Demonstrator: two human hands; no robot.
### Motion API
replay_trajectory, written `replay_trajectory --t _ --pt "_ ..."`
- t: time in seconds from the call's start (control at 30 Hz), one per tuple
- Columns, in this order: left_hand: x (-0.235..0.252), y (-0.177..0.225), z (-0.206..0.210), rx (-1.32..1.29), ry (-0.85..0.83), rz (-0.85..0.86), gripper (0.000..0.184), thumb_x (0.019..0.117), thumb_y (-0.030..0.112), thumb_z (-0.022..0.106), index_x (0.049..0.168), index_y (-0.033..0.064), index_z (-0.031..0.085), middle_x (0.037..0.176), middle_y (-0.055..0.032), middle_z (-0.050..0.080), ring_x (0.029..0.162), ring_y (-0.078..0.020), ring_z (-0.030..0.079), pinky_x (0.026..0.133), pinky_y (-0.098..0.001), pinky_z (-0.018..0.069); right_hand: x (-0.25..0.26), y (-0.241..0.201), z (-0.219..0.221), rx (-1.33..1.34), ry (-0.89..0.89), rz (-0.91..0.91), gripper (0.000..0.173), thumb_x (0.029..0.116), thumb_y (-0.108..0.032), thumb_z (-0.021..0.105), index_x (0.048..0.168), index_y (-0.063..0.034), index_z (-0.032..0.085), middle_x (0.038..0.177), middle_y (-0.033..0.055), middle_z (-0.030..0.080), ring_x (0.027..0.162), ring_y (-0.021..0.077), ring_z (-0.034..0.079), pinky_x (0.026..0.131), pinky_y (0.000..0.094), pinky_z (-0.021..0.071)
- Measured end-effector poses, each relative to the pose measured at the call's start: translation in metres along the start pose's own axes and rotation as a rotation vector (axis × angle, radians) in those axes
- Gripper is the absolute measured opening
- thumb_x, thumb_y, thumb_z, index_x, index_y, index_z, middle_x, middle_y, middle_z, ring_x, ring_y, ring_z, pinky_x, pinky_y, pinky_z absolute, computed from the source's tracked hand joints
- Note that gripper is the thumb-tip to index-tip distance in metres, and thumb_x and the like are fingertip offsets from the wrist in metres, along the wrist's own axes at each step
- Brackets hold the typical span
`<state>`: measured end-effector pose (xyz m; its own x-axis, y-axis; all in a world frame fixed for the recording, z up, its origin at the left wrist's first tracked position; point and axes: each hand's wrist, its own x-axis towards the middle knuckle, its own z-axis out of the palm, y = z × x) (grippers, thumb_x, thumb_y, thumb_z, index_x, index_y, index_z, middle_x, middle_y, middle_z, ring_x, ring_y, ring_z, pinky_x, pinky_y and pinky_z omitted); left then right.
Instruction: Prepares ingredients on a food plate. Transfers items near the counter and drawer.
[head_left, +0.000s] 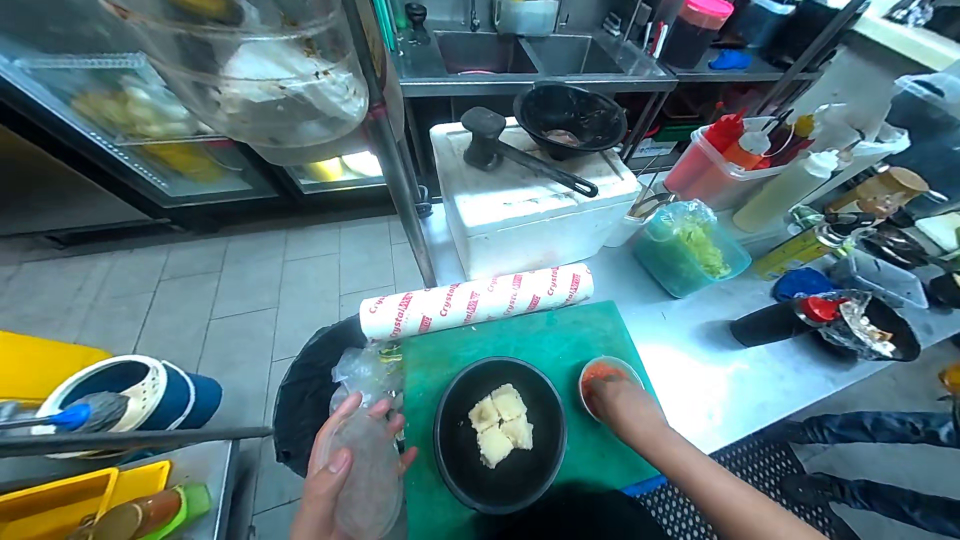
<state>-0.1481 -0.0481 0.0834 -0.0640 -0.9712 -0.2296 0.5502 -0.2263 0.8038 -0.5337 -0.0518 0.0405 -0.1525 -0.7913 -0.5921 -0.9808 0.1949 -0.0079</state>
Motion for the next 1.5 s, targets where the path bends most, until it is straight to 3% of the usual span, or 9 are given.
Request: replay_trajectory --t 0.1,0.23,0.5,0.77,0.9,1.03,1.17,1.37,1.5 --pt "-0.001 0.000 0.001 -0.017 0.012 -0.003 0.081 0.0829 0.051 0.079 0.150 0.0207 0.045 0.133 -0.0131 0.063 0.118 -0.0345 0.064 0.085 -0.0556 0.0592 0.003 0.002 0.003 0.008 0.034 -0.019 0.027 0.1035 -0.017 0.048 0.117 -0.0083 0.070 0.121 0.0192 0.068 0.113 0.0399 0.066 0.090 0.0595 0.0555" --pt "-0.003 -0.001 0.001 -0.008 0.017 0.011 0.081 0.0838 0.051 0.078 0.151 0.0204 0.044 0.134 -0.0140 0.063 0.118 -0.0349 0.064 0.086 -0.0556 0.0587 0.004 0.003 0.001 0.024 0.029 0.001 0.031 0.1029 -0.023 0.052 0.127 -0.0118 0.067 0.124 0.0191 0.067 0.115 0.0399 0.065 0.091 0.0604 0.0553" --pt "-0.008 -0.001 0.003 0.008 0.068 0.015 0.083 0.0827 0.052 0.077 0.152 0.0200 0.043 0.134 -0.0144 0.062 0.118 -0.0349 0.063 0.085 -0.0543 0.0592 0.003 0.009 -0.002 0.042 0.064 -0.011 0.028 0.1023 -0.020 0.052 0.120 -0.0099 0.071 0.121 0.0178 0.068 0.114 0.0376 0.066 0.093 0.0583 0.0552" --pt "-0.013 -0.005 0.005 0.049 0.138 0.004 0.082 0.0839 0.052 0.074 0.152 0.0164 0.045 0.137 -0.0150 0.061 0.120 -0.0329 0.063 0.084 -0.0502 0.0601 -0.034 -0.012 -0.031 0.342 0.195 -0.362 0.027 0.0996 -0.025 0.059 0.118 -0.0122 0.074 0.105 0.0058 0.075 0.096 0.0189 0.072 0.090 0.0431 0.0586" --pt "-0.016 -0.005 0.008 0.053 0.145 0.000 0.079 0.0843 0.053 0.073 0.150 0.0186 0.047 0.139 -0.0145 0.059 0.122 -0.0340 0.061 0.087 -0.0523 0.0590 -0.037 -0.066 -0.018 0.205 0.127 -0.584 0.027 0.1013 -0.022 0.056 0.120 -0.0089 0.070 0.113 0.0112 0.072 0.105 0.0245 0.070 0.094 0.0430 0.0572" --pt "-0.021 -0.002 0.005 0.054 0.148 0.031 0.077 0.0841 0.054 0.073 0.149 0.0201 0.048 0.138 -0.0136 0.059 0.121 -0.0331 0.061 0.087 -0.0508 0.0589 -0.027 -0.099 -0.001 0.049 0.079 -0.633 0.027 0.1034 -0.020 0.050 0.117 -0.0069 0.070 0.117 0.0158 0.068 0.112 0.0299 0.067 0.097 0.0438 0.0558" --pt "-0.030 -0.003 -0.007 0.042 0.182 0.049 0.077 0.0847 0.054 0.073 0.150 0.0217 0.048 0.140 -0.0129 0.058 0.123 -0.0344 0.060 0.089 -0.0530 0.0580 -0.020 -0.108 0.006 -0.030 0.035 -0.611 0.025 0.1036 -0.018 0.050 0.116 -0.0063 0.068 0.122 0.0174 0.062 0.110 0.0315 0.066 0.092 0.0440 0.0579" --pt "-0.041 -0.007 -0.021 0.027 0.260 0.044 0.074 0.0868 0.051 0.070 0.151 0.0224 0.046 0.143 -0.0136 0.056 0.125 -0.0350 0.060 0.089 -0.0537 0.0586 -0.023 -0.104 0.007 -0.054 0.107 -0.646 0.028 0.1029 -0.022 0.052 0.120 -0.0088 0.070 0.119 0.0161 0.065 0.109 0.0294 0.067 0.092 0.0423 0.0581" --pt "-0.042 -0.009 -0.024 0.027 0.261 0.047 0.073 0.0882 0.050 0.069 0.151 0.0228 0.046 0.144 -0.0134 0.055 0.125 -0.0349 0.059 0.089 -0.0537 0.0585 -0.024 -0.104 0.012 -0.087 0.161 -0.676 0.027 0.1045 -0.025 0.052 0.113 -0.0089 0.072 0.116 0.0146 0.065 0.106 0.0274 0.068 0.090 0.0399 0.0591"
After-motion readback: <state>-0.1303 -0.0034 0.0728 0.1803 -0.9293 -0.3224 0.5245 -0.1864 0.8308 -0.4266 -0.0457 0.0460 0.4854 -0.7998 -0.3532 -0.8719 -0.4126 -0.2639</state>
